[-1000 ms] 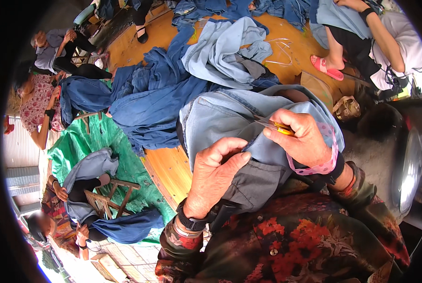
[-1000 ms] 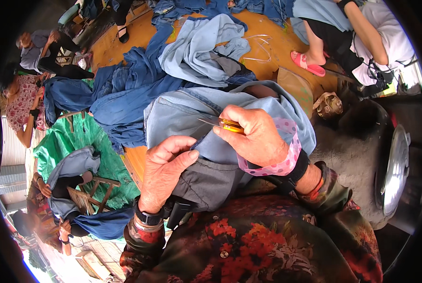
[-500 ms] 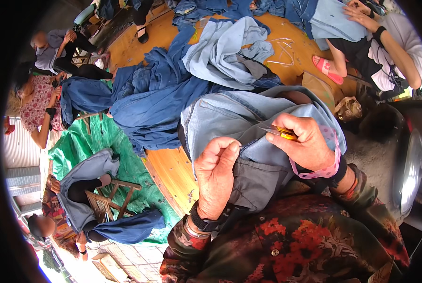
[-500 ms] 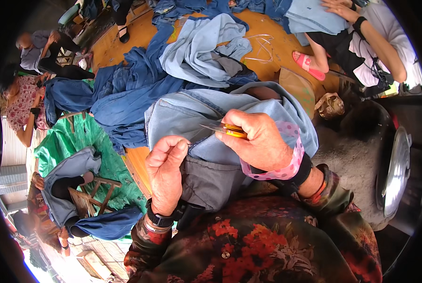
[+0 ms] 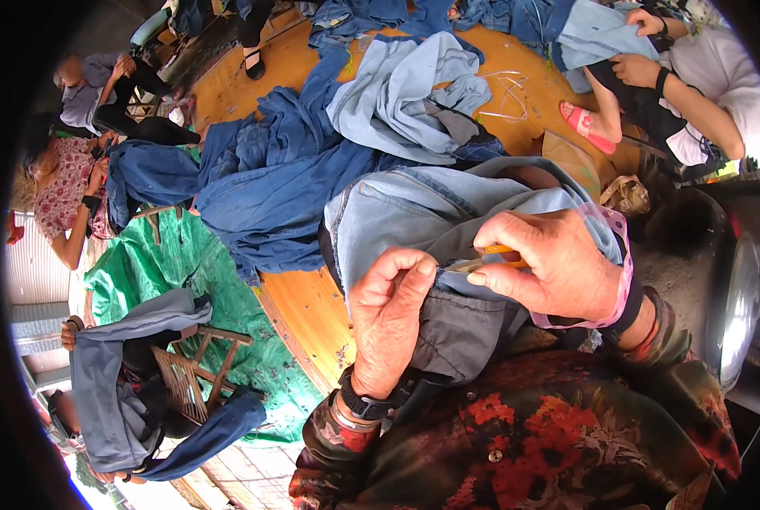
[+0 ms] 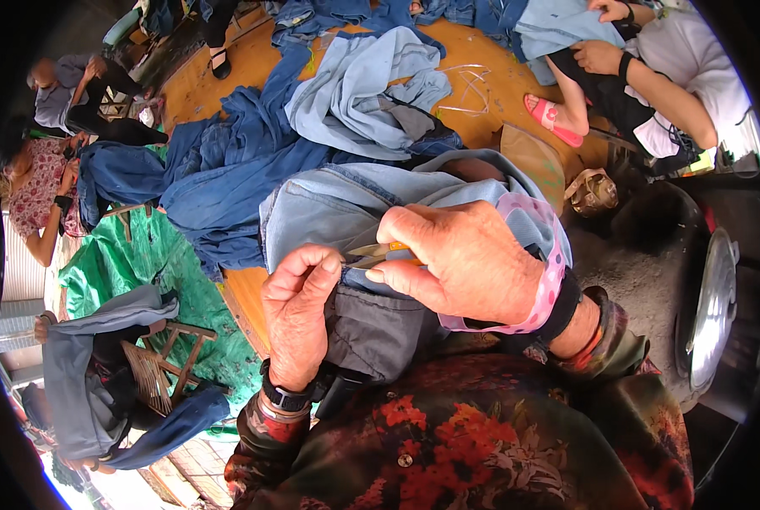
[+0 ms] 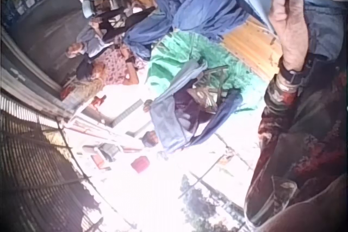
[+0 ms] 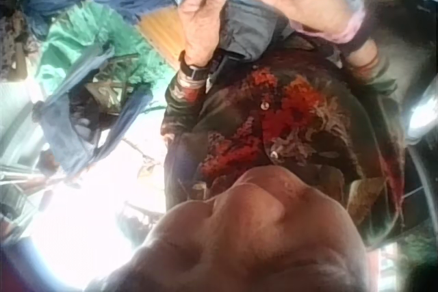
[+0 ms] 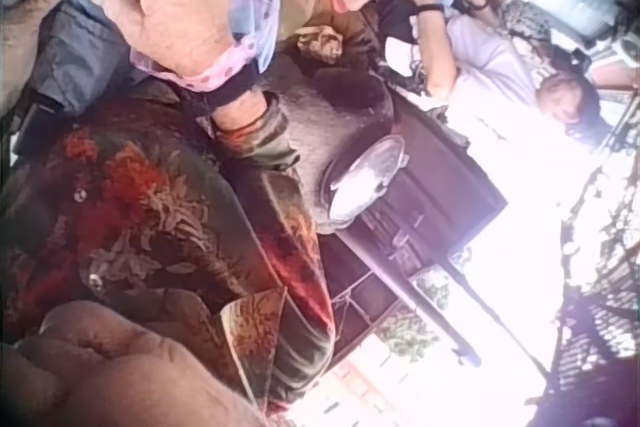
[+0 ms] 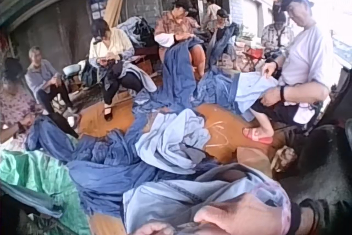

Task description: Using a seam ripper or small scissors to remove threads or tags from denim garments in an outdoor workshop setting.

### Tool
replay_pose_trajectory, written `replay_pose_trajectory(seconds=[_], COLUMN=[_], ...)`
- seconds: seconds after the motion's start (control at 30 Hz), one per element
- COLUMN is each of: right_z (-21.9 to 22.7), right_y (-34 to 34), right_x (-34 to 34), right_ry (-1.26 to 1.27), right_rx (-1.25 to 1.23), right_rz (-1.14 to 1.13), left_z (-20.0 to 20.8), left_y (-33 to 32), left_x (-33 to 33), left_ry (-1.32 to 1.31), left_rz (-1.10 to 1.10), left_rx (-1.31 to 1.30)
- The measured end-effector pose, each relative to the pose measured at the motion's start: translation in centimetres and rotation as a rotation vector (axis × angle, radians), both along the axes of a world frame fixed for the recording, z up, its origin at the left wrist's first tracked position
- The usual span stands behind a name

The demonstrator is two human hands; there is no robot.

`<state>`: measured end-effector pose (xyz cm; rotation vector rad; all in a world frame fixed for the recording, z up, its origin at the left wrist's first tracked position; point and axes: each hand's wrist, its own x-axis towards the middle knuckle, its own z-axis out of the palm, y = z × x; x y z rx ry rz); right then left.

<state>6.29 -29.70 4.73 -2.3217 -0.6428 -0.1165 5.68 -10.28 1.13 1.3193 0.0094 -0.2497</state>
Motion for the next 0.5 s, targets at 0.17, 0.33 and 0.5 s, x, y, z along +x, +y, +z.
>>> replay_pose_trajectory(seconds=[0.17, 0.33, 0.5], right_z=[-0.47, -0.61, -0.77], right_y=[0.72, 0.91, 0.80], right_x=[-0.30, -0.54, -0.73], right_ry=[-0.018, -0.039, -0.043], right_rx=[-0.055, -0.057, -0.049], right_rz=[-0.019, -0.052, -0.078], left_z=[-0.51, -0.56, -0.52], left_y=[-0.07, -0.33, -0.47], left_x=[0.01, -0.12, -0.06], left_ry=[-0.069, -0.155, -0.320], left_rz=[0.012, 0.045, 0.055], left_rx=[0.037, 0.109, 0.266])
